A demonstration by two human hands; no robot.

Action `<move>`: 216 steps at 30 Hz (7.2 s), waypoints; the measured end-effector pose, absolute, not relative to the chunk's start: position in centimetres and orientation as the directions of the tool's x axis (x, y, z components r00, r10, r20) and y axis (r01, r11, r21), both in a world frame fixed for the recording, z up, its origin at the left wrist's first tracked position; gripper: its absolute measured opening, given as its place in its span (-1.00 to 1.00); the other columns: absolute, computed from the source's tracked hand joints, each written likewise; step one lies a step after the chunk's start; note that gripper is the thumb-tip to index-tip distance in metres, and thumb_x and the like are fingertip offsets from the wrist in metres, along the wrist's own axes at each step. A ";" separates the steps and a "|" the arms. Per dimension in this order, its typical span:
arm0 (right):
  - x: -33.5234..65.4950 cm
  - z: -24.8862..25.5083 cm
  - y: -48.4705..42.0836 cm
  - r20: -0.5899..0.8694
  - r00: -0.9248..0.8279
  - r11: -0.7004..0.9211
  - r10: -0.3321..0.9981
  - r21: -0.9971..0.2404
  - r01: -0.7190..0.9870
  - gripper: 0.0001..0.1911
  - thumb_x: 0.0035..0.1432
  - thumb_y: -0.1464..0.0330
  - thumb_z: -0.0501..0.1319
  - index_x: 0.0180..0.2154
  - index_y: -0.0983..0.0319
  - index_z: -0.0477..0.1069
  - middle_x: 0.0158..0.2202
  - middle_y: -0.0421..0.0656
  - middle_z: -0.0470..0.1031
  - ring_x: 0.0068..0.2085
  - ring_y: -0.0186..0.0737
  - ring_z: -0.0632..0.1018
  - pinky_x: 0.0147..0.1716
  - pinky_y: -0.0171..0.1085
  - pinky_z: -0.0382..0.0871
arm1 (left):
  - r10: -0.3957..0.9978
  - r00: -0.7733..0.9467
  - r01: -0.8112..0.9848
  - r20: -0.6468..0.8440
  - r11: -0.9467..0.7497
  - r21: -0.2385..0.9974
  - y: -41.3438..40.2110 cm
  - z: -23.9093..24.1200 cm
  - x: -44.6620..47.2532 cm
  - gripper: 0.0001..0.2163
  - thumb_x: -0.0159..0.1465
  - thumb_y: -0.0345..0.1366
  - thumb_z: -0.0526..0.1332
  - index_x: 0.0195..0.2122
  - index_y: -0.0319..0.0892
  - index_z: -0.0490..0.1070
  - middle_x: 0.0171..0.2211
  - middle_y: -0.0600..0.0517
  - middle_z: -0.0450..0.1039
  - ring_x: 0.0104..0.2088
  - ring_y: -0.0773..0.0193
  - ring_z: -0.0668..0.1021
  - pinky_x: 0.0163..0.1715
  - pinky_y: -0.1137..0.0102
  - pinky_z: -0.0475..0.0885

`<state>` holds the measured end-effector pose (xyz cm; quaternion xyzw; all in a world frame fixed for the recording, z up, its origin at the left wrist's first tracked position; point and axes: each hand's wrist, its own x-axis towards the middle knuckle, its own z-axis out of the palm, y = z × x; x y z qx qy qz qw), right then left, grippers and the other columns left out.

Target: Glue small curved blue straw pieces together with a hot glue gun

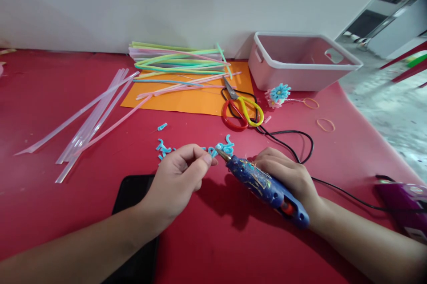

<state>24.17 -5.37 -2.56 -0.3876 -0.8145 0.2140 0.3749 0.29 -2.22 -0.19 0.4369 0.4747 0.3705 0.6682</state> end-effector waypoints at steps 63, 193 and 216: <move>24.2 -2.0 -5.7 0.396 -0.416 0.571 0.819 -0.641 0.513 -0.92 0.18 0.41 0.27 -0.26 0.16 0.40 -0.42 -0.18 0.43 -0.42 -0.24 0.45 -0.42 -0.27 0.34 | 0.926 0.330 -0.071 -0.185 0.219 0.973 -2.4 0.0 0.1 -0.79 0.28 -0.30 0.20 -0.50 -0.17 0.30 -0.61 0.23 0.15 -0.65 0.54 0.19 -0.64 0.50 0.03; 22.2 -3.2 -6.6 0.328 -0.074 0.335 0.942 -0.936 0.107 -0.75 0.08 0.50 0.44 -0.26 0.09 0.50 -0.31 -0.28 0.64 -0.31 -0.28 0.67 -0.26 -0.30 0.63 | 0.855 0.517 0.284 -0.039 -0.129 0.950 -3.2 -0.7 0.7 -0.90 0.08 -0.52 0.28 -0.50 -0.20 0.48 -0.54 0.16 0.36 -0.58 0.50 0.32 -0.58 0.58 0.25; 22.3 -2.9 -6.8 0.304 -0.105 0.319 0.947 -0.930 0.185 -0.71 0.09 0.46 0.45 -0.20 -0.02 0.55 -0.30 -0.32 0.68 -0.36 -0.30 0.67 -0.33 -0.33 0.60 | 0.844 0.518 0.281 0.136 -0.319 0.905 -3.5 -0.3 0.8 -0.96 0.17 -0.44 0.30 -0.42 -0.24 0.49 -0.50 0.10 0.40 -0.61 0.50 0.34 -0.61 0.56 0.27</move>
